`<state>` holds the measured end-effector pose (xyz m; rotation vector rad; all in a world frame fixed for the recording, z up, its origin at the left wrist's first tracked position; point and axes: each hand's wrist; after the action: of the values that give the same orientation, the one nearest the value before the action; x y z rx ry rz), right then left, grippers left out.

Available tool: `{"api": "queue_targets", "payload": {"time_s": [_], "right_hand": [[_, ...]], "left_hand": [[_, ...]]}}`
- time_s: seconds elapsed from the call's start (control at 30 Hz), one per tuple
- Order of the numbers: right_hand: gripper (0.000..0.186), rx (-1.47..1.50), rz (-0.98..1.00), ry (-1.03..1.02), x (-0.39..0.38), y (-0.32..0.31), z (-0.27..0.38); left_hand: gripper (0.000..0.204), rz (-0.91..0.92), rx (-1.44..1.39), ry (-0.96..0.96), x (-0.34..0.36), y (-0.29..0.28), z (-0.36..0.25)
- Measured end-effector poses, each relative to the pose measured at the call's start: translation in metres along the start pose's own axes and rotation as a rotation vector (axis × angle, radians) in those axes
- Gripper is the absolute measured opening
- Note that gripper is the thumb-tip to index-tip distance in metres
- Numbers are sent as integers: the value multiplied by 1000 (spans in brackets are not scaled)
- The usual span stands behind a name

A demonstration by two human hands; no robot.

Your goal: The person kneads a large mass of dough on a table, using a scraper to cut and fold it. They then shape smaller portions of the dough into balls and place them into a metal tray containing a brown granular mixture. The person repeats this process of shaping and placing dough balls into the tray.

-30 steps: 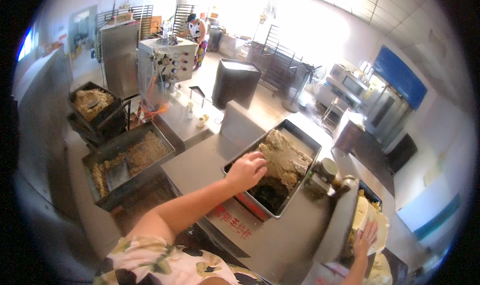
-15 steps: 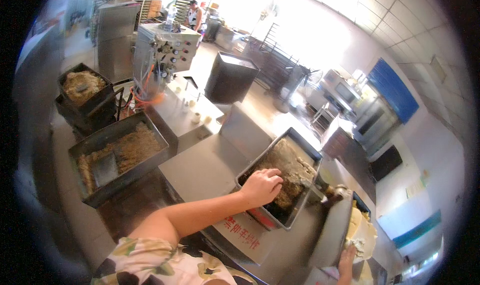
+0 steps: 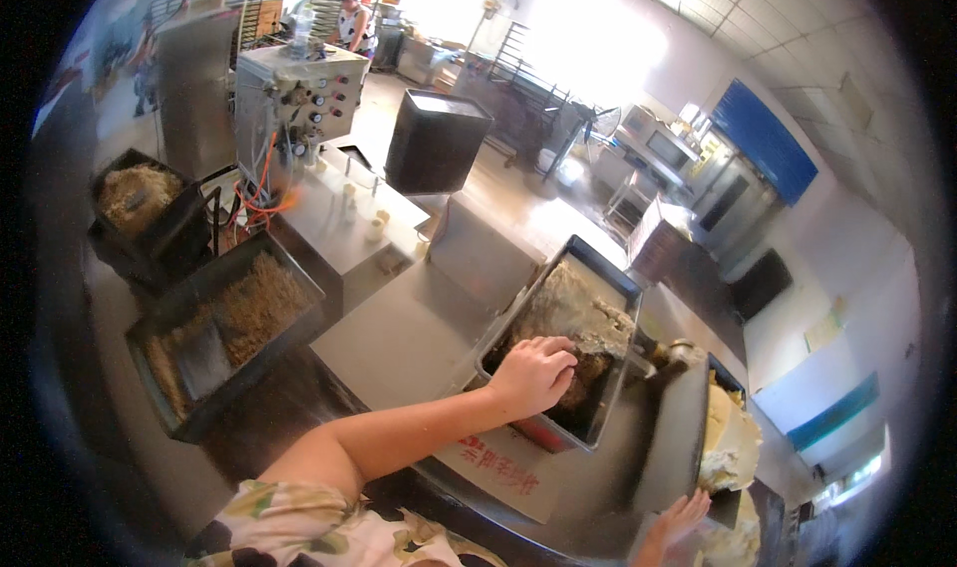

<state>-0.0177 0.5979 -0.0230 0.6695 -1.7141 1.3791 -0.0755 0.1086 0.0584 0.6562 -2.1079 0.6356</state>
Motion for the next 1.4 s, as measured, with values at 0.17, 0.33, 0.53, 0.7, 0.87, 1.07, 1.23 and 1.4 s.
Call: {"api": "queue_targets", "payload": {"time_s": [0.17,0.33,0.53,0.7,0.87,1.07,1.23,1.4], "right_hand": [[39,605,18,169,9,-51,102],[40,997,107,181,58,-60,183],[40,1227,234,62,147,-23,256],[55,1190,507,-56,213,46,307],[70,1117,793,-68,241,127,352],[78,811,1120,-282,257,141,375],[72,653,1180,-372,257,89,382],[69,697,1122,-391,246,51,363]], "left_hand": [[15,45,62,45,2,-3,1],[14,10,19,97,7,1,2],[20,61,-116,-12,13,-1,3],[20,98,-197,-49,18,-1,1],[17,107,-161,-81,15,1,0],[9,124,-171,-141,13,-3,-1],[9,95,-145,-187,9,-6,-2],[10,40,-138,-191,7,0,-4]]}}
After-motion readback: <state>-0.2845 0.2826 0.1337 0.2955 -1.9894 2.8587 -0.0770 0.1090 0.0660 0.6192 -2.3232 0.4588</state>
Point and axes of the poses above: each hand's wrist, its own x-axis towards the middle knuckle, its own y-axis out of the palm, z = x × y, and after that the axes turned 11 degrees about -z, right-handed
